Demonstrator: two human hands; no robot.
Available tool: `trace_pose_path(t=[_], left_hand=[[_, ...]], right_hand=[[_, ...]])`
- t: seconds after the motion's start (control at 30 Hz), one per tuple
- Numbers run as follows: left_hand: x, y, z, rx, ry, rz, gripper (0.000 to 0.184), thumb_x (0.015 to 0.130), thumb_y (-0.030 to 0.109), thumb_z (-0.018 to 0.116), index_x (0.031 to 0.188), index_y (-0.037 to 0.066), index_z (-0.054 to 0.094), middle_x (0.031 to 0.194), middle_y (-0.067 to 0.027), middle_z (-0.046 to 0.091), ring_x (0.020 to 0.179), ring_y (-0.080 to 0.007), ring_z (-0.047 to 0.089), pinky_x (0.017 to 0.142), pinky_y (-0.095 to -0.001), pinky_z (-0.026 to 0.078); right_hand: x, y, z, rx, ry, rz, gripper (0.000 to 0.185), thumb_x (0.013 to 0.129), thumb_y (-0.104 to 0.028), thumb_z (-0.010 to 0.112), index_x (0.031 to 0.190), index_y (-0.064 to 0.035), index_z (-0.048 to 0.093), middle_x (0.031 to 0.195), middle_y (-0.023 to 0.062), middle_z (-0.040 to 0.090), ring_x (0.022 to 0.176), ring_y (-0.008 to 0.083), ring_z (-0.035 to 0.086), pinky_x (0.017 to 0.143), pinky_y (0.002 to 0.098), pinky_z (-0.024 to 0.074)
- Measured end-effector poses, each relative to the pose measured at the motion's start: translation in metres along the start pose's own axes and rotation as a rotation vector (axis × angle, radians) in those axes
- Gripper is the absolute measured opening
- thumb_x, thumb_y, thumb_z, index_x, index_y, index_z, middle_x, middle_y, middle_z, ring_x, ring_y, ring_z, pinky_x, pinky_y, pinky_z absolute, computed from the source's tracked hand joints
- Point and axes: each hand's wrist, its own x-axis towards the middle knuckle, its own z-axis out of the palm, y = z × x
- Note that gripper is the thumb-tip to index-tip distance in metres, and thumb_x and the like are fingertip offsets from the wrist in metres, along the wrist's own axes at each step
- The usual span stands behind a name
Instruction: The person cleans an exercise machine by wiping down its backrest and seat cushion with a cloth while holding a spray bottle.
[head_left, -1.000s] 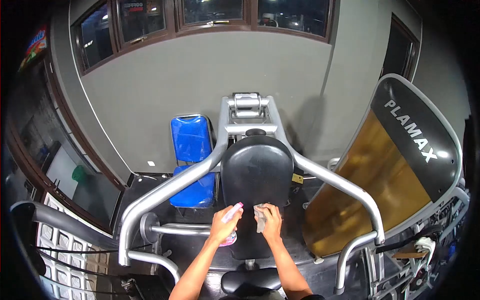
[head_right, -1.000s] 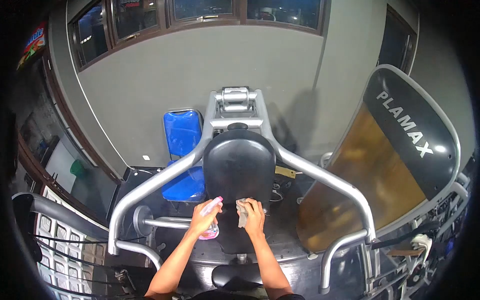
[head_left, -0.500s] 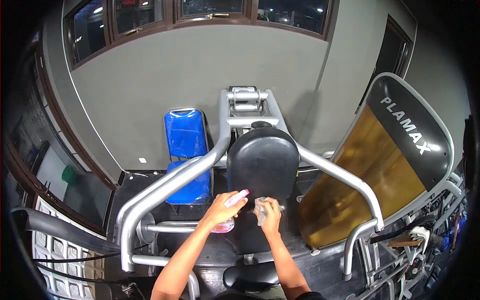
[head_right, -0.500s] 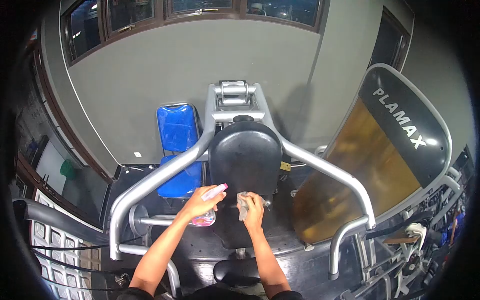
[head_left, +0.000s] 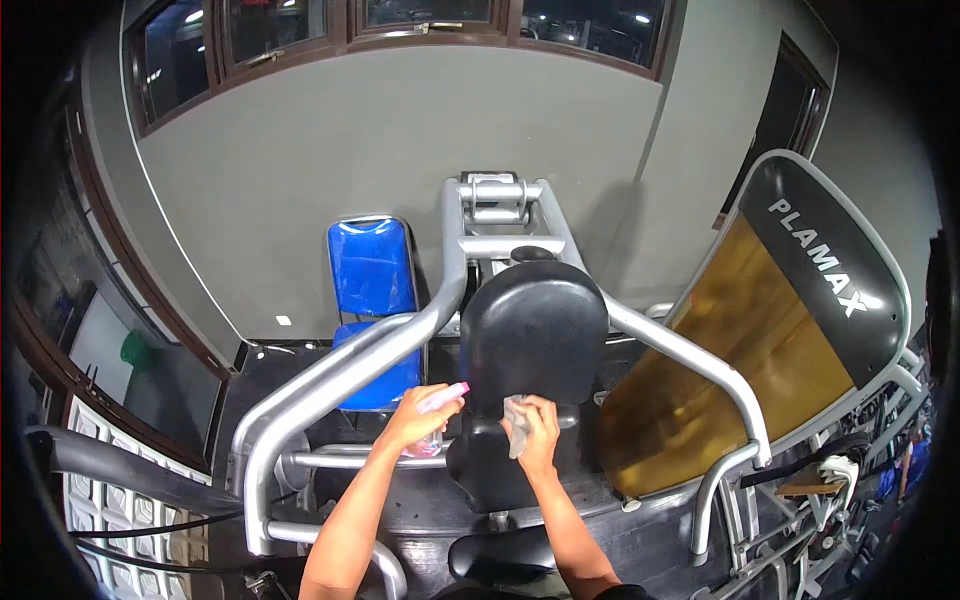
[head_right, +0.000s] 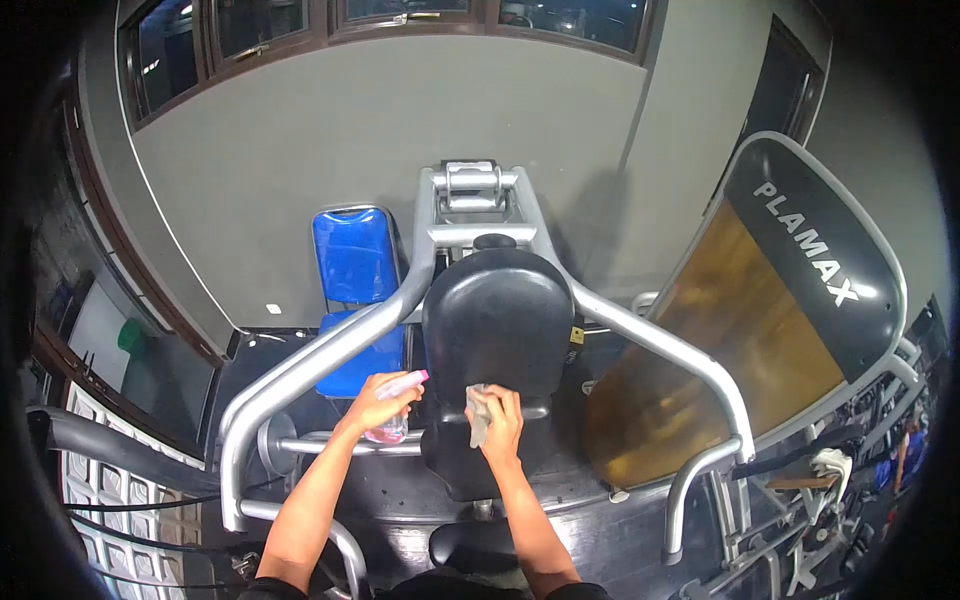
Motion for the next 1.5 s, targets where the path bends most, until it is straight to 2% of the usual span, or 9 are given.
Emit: trace_pose_path(t=[0.17,0.4,0.6,0.77,0.83,1.07,1.13,1.23,1.5], left_hand=[[0.002,-0.010,-0.004,0.100,0.016,0.017,0.020,0.088,0.023,0.067,0.087,0.004,0.066,0.065,-0.0025,0.061,0.055,-0.0092,0.058,0.053,-0.0284,0.046],[0.003,-0.013,-0.007,0.077,0.081,0.044,0.023,0.089,0.027,0.066,0.088,0.004,0.066,0.064,-0.0024,0.061,0.054,-0.0099,0.058,0.052,-0.0285,0.046],[0.005,-0.015,-0.007,0.054,0.120,0.063,0.022,0.088,0.026,0.066,0.087,0.004,0.066,0.064,-0.0031,0.061,0.052,-0.0103,0.058,0.052,-0.0285,0.047],[0.008,-0.018,-0.009,0.069,0.119,0.064,0.022,0.088,0.025,0.066,0.084,0.003,0.065,0.063,-0.0037,0.061,0.052,-0.0106,0.059,0.052,-0.0290,0.047],[0.007,-0.014,-0.011,0.077,0.111,0.066,0.024,0.088,0.025,0.068,0.095,0.002,0.068,0.069,-0.0021,0.063,0.054,-0.0081,0.057,0.052,-0.0265,0.047],[0.009,-0.018,-0.013,0.035,0.151,0.072,0.025,0.088,0.026,0.068,0.092,0.002,0.068,0.068,-0.0030,0.063,0.054,-0.0082,0.057,0.052,-0.0267,0.047],[0.009,-0.017,-0.012,0.050,0.172,0.082,0.020,0.085,0.024,0.066,0.081,0.004,0.064,0.060,-0.0054,0.061,0.052,-0.0125,0.059,0.053,-0.0308,0.045],[0.011,-0.019,-0.011,0.090,0.209,0.128,0.021,0.084,0.024,0.066,0.081,0.003,0.064,0.062,-0.0093,0.061,0.054,-0.0151,0.059,0.055,-0.0326,0.045],[0.013,-0.015,-0.015,0.075,0.320,0.148,0.023,0.083,0.025,0.066,0.080,0.002,0.063,0.065,-0.0129,0.060,0.057,-0.0203,0.056,0.058,-0.0348,0.044]], right_hand=[[-0.019,0.018,-0.007,-0.058,-0.213,0.002,0.041,0.060,-0.006,0.082,0.098,-0.0149,0.071,0.099,0.0042,0.062,0.090,0.0268,0.061,0.076,0.0406,0.0528],[0.029,-0.023,-0.002,-0.027,0.047,0.022,0.037,0.059,0.003,0.079,0.094,-0.0060,0.070,0.098,0.0122,0.064,0.090,0.0299,0.061,0.077,0.0383,0.0505],[-0.022,-0.005,0.017,-0.053,-0.197,-0.042,0.047,0.053,0.004,0.079,0.097,-0.0093,0.071,0.098,0.0088,0.063,0.090,0.0283,0.060,0.077,0.0378,0.0505],[0.004,-0.023,0.015,-0.036,-0.128,-0.042,0.046,0.054,0.004,0.079,0.097,-0.0088,0.071,0.099,0.0087,0.064,0.090,0.0287,0.060,0.077,0.0381,0.0506],[0.017,-0.036,0.019,-0.023,-0.048,-0.044,0.047,0.054,0.003,0.080,0.098,-0.0094,0.071,0.100,0.0078,0.064,0.090,0.0284,0.060,0.077,0.0380,0.0504],[-0.021,-0.029,0.037,-0.123,-0.189,-0.001,0.051,0.053,0.001,0.081,0.100,-0.0168,0.072,0.103,0.0050,0.059,0.095,0.0264,0.059,0.076,0.0375,0.0521],[-0.027,-0.027,0.034,-0.134,-0.214,0.008,0.051,0.053,0.002,0.081,0.100,-0.0172,0.072,0.102,0.0053,0.058,0.093,0.0263,0.060,0.075,0.0372,0.0534],[-0.016,-0.034,0.037,-0.071,-0.186,0.118,0.047,0.060,-0.001,0.080,0.103,-0.0193,0.072,0.101,0.0051,0.056,0.092,0.0257,0.062,0.073,0.0369,0.0543],[0.012,-0.055,0.047,-0.173,-0.157,-0.003,0.047,0.063,-0.004,0.078,0.106,-0.0214,0.072,0.101,-0.0008,0.060,0.090,0.0237,0.057,0.067,0.0378,0.0519]])
